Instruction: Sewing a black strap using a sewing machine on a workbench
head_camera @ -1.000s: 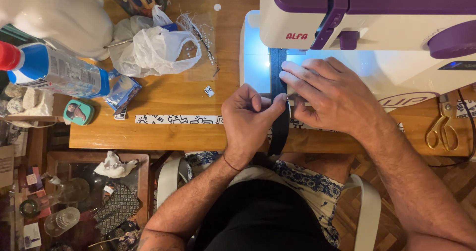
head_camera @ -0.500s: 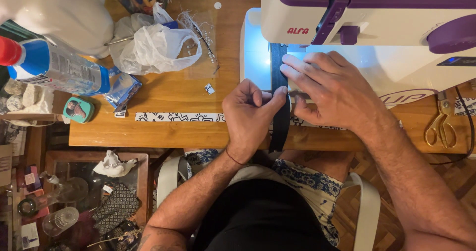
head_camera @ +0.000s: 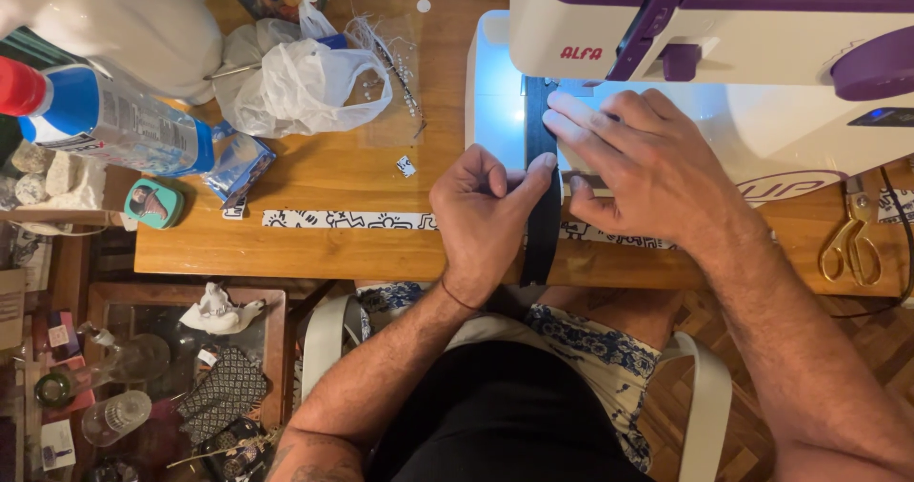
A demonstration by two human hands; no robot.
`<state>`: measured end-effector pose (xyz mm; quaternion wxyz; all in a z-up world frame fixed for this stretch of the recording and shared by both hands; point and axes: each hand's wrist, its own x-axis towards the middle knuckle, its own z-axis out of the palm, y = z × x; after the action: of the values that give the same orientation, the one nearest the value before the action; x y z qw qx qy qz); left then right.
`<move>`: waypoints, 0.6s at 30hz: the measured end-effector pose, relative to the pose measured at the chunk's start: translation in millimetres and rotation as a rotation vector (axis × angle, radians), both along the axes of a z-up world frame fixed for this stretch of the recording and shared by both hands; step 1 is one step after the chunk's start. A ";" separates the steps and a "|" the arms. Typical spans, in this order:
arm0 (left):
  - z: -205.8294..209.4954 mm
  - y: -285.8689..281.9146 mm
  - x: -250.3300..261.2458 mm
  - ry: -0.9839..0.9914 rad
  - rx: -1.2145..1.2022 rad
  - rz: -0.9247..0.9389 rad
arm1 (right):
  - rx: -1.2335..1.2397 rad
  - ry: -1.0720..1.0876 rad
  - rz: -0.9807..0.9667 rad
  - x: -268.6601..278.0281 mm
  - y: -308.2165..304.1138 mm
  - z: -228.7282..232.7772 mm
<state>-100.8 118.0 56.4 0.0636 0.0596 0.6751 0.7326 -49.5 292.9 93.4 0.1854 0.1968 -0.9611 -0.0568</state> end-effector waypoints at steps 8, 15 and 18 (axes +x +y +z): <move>5.3 0.0 0.5 -0.089 0.025 -0.019 | 0.025 -0.008 -0.029 1.7 1.2 -4.8; 9.3 -3.8 5.8 -0.248 0.092 -0.071 | 0.008 0.000 -0.063 2.3 -2.3 -5.9; 7.4 -8.4 10.9 -0.208 0.089 -0.087 | 0.021 -0.021 -0.078 4.1 -0.8 -7.9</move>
<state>-89.9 109.6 63.9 0.1620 0.0153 0.6284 0.7607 -45.4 292.1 85.5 0.1706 0.1618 -0.9693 -0.0721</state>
